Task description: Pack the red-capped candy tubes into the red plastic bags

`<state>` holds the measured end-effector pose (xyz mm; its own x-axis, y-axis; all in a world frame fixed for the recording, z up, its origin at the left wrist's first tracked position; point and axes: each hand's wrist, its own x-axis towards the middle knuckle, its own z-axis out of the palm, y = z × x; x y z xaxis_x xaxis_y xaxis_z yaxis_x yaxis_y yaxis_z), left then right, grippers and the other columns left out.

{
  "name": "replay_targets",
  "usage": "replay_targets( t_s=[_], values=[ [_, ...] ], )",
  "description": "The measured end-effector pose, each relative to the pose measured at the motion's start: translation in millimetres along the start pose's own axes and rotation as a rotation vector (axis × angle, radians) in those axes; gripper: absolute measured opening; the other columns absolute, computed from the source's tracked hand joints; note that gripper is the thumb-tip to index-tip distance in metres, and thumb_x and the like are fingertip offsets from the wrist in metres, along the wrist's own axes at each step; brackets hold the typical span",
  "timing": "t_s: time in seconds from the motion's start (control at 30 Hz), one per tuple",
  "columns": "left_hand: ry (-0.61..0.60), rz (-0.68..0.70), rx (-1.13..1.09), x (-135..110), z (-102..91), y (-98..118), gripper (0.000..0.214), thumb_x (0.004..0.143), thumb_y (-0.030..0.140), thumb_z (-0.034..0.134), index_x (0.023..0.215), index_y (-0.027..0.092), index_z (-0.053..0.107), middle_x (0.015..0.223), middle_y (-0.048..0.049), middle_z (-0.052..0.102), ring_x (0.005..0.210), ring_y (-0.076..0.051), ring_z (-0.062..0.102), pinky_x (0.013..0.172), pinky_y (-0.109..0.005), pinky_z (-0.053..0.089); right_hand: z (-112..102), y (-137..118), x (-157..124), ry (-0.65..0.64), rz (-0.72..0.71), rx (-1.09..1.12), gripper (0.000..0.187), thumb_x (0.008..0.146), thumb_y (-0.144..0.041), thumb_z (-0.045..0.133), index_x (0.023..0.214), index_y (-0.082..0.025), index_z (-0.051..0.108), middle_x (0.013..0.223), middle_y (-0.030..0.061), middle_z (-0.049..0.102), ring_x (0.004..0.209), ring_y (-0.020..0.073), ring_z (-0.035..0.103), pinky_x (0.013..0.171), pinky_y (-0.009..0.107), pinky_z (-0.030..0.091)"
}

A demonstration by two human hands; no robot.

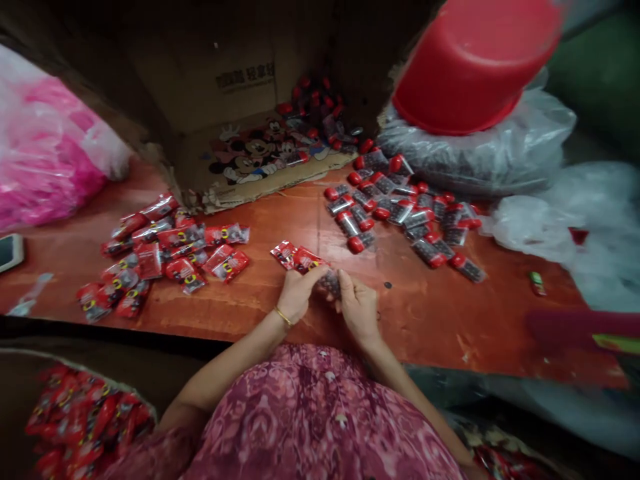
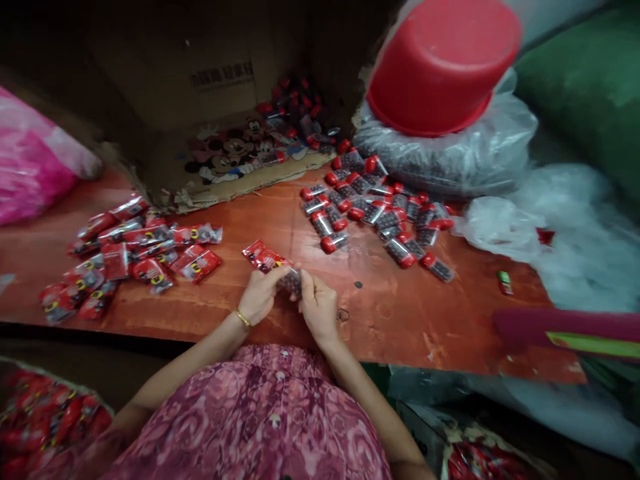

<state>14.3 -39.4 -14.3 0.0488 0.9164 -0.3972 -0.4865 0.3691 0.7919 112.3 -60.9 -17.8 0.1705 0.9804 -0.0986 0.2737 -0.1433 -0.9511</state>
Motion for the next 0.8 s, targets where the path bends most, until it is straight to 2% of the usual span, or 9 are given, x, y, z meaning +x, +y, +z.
replay_targets(
  t_s=[0.13, 0.27, 0.33, 0.43, 0.57, 0.67, 0.8],
  values=[
    [-0.061, -0.016, 0.005, -4.7, 0.8, -3.5, 0.028, 0.061, 0.036, 0.068, 0.056, 0.013, 0.054, 0.049, 0.0012, 0.052, 0.043, -0.008, 0.047, 0.042, -0.022, 0.038, 0.4, -1.5, -0.4, 0.071, 0.009, -0.012, 0.051, 0.083, -0.055, 0.041, 0.050, -0.017, 0.051, 0.039, -0.0025, 0.049, 0.033, 0.0083, 0.042, 0.037, 0.021, 0.033],
    [-0.124, -0.042, -0.061, -7.0, -1.3, 3.1, 0.031, 0.066, 0.043, 0.064, 0.062, 0.014, 0.054, 0.044, 0.0033, 0.046, 0.037, -0.008, 0.043, 0.036, -0.022, 0.033, 7.2, -2.1, -1.0, -0.037, 0.100, 0.141, 0.048, 0.082, -0.056, 0.040, 0.060, -0.016, 0.056, 0.047, -0.0004, 0.056, 0.037, 0.0097, 0.046, 0.039, 0.022, 0.036],
    [-0.090, -0.016, -0.102, -7.0, -2.3, 6.1, 0.033, 0.067, 0.046, 0.063, 0.068, 0.014, 0.055, 0.045, 0.0040, 0.046, 0.036, -0.008, 0.041, 0.035, -0.021, 0.031, 11.2, -3.9, -1.4, -0.050, 0.100, 0.167, 0.047, 0.083, -0.056, 0.040, 0.062, -0.016, 0.055, 0.050, -0.0005, 0.057, 0.038, 0.0099, 0.047, 0.040, 0.022, 0.037],
    [0.003, 0.033, -0.105, -5.9, -2.4, 6.0, 0.038, 0.064, 0.048, 0.066, 0.074, 0.013, 0.057, 0.048, 0.0047, 0.047, 0.037, -0.006, 0.038, 0.035, -0.021, 0.032, 17.2, -8.8, 0.9, 0.009, 0.029, 0.079, 0.047, 0.083, -0.054, 0.039, 0.058, -0.018, 0.053, 0.046, -0.0018, 0.053, 0.038, 0.0100, 0.046, 0.040, 0.022, 0.036],
    [0.059, 0.046, -0.077, -4.1, -3.0, 2.6, 0.040, 0.059, 0.049, 0.070, 0.068, 0.014, 0.054, 0.048, 0.0063, 0.044, 0.038, -0.004, 0.037, 0.036, -0.019, 0.031, 26.0, -13.1, 9.7, 0.056, -0.018, 0.043, 0.048, 0.083, -0.056, 0.037, 0.055, -0.019, 0.049, 0.043, -0.0029, 0.049, 0.037, 0.0094, 0.043, 0.038, 0.022, 0.033],
    [0.047, 0.030, -0.063, -4.1, -5.4, 1.1, 0.041, 0.058, 0.050, 0.070, 0.062, 0.014, 0.050, 0.045, 0.0072, 0.041, 0.037, -0.004, 0.036, 0.036, -0.018, 0.030, 31.9, -11.8, 14.3, -0.013, 0.042, 0.124, 0.048, 0.082, -0.057, 0.037, 0.054, -0.020, 0.047, 0.042, -0.0040, 0.047, 0.035, 0.0091, 0.041, 0.036, 0.022, 0.032],
    [0.077, 0.047, -0.068, -3.4, -9.6, 4.4, 0.042, 0.055, 0.048, 0.072, 0.069, 0.013, 0.055, 0.050, 0.0061, 0.046, 0.039, -0.003, 0.038, 0.036, -0.017, 0.029, 33.3, -7.6, 11.9, -0.113, 0.054, 0.264, 0.044, 0.083, -0.055, 0.038, 0.061, -0.019, 0.051, 0.047, -0.0037, 0.050, 0.042, 0.0096, 0.045, 0.041, 0.022, 0.037]
  ],
)
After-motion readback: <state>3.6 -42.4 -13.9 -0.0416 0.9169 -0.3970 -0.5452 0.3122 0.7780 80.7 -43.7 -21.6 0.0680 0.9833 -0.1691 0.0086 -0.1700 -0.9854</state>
